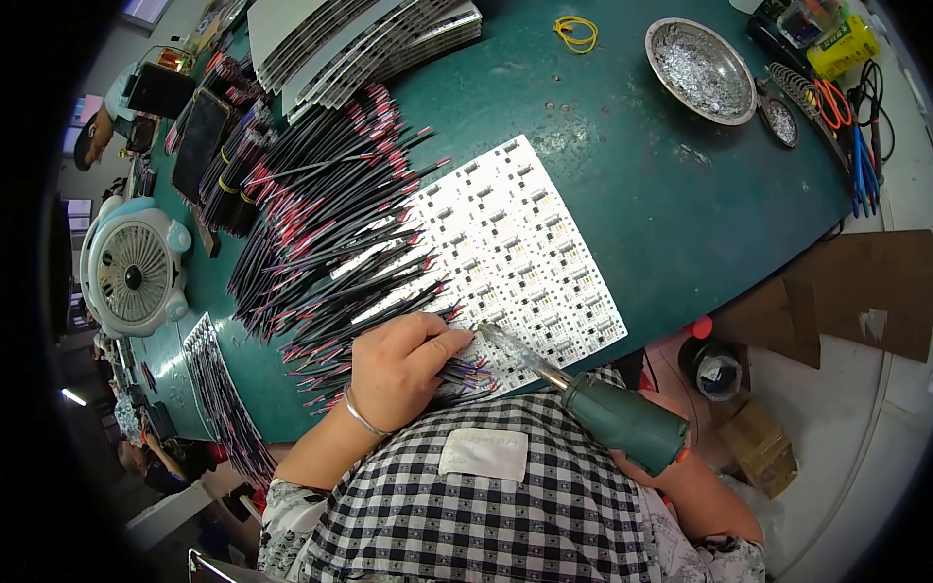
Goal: The person positions wires onto a circuit board and solders them using a soldering iron.
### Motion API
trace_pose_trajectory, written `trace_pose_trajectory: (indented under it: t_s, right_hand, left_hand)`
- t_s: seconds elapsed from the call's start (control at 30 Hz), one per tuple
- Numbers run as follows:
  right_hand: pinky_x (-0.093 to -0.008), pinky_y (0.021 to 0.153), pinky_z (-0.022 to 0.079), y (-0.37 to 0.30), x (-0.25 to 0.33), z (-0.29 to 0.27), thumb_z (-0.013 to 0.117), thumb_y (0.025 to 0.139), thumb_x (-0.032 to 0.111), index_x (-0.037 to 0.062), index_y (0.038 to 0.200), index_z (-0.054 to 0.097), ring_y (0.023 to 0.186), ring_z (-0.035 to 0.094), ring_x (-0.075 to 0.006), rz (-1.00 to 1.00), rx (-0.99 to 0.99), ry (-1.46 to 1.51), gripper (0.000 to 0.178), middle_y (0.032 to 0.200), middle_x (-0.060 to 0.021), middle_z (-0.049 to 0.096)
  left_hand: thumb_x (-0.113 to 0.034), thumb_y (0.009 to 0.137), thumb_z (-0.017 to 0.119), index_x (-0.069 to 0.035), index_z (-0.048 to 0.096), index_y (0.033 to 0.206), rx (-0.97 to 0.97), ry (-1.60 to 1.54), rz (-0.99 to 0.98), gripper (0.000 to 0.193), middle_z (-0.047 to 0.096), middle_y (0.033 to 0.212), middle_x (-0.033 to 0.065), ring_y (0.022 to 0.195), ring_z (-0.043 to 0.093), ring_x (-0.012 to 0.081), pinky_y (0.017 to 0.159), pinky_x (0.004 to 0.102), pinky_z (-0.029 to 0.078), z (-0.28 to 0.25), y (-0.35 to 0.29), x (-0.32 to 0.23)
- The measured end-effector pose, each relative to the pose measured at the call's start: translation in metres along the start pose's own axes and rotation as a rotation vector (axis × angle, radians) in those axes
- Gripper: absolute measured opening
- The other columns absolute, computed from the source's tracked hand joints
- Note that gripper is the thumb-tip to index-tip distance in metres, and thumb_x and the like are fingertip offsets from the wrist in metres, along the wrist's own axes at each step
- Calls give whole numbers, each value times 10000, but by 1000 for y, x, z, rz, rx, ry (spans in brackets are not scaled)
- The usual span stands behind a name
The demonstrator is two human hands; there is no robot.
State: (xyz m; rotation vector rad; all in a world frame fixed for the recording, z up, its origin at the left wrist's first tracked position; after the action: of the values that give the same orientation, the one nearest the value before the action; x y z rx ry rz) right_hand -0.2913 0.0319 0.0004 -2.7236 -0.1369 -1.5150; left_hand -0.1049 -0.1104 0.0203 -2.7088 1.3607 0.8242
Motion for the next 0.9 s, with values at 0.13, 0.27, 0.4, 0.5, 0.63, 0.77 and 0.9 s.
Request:
trace_pose_trajectory:
  t_s: [0.13,0.27,0.4,0.5,0.63,0.77,0.9]
  right_hand:
    - [-344,699,540,0,-3,-1,680,783,137,11,992,680,788,682,-280,34,-20,12,244,924,-137,685]
    - [-346,742,504,-19,-14,1,625,846,270,-16,1103,622,776,658,-245,185,-32,167,385,883,-129,680]
    - [-334,774,470,-31,-34,12,573,894,394,-79,1256,493,729,607,-212,401,-133,577,601,849,-140,659]
    - [-321,667,522,-29,-29,4,584,900,230,-94,1271,475,683,641,-219,244,-294,737,504,1103,-190,627]
    - [-329,673,534,-37,-35,6,575,908,238,-96,1325,419,714,639,-241,256,-290,744,557,1229,-223,567]
    - [-336,670,530,-40,-30,2,568,905,238,-97,1320,430,720,635,-230,245,-287,729,551,1179,-222,596]
    - [-352,723,520,-42,-20,4,618,852,165,-58,1162,579,770,647,-244,215,-206,544,384,1050,-179,651]
  left_hand:
    - [-49,608,665,-101,703,901,31,30,27,300,609,812,31,657,617,205,545,308,504,1,1,-3]
    - [-58,613,667,-90,693,925,78,35,28,315,605,833,44,683,623,214,564,317,509,1,1,-3]
    - [-8,571,682,-72,681,963,89,-65,-9,397,614,860,66,723,625,232,604,334,515,0,-2,0]
    - [-32,601,707,-72,671,1011,81,-188,71,413,609,915,68,776,616,272,686,367,520,-6,-3,0]
    - [-33,599,705,-66,685,1028,-60,-320,130,431,628,871,74,719,602,256,617,336,486,-32,-14,7]
    - [-65,656,665,-104,701,1042,-99,-83,99,390,589,793,16,568,559,162,464,271,422,-46,-14,-27]
    - [-20,616,690,-129,709,1028,55,23,-18,427,468,648,9,504,496,185,445,319,404,-12,-16,-22]
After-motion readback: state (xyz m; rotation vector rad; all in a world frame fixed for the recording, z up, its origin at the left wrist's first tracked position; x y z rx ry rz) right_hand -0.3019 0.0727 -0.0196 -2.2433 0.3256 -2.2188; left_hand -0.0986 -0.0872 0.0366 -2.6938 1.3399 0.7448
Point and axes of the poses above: each hand's wrist, its own y-axis towards the middle knuckle, its own z-axis out of the palm, x = y × z, the point moved 9 cm from there along y, towards the middle knuckle
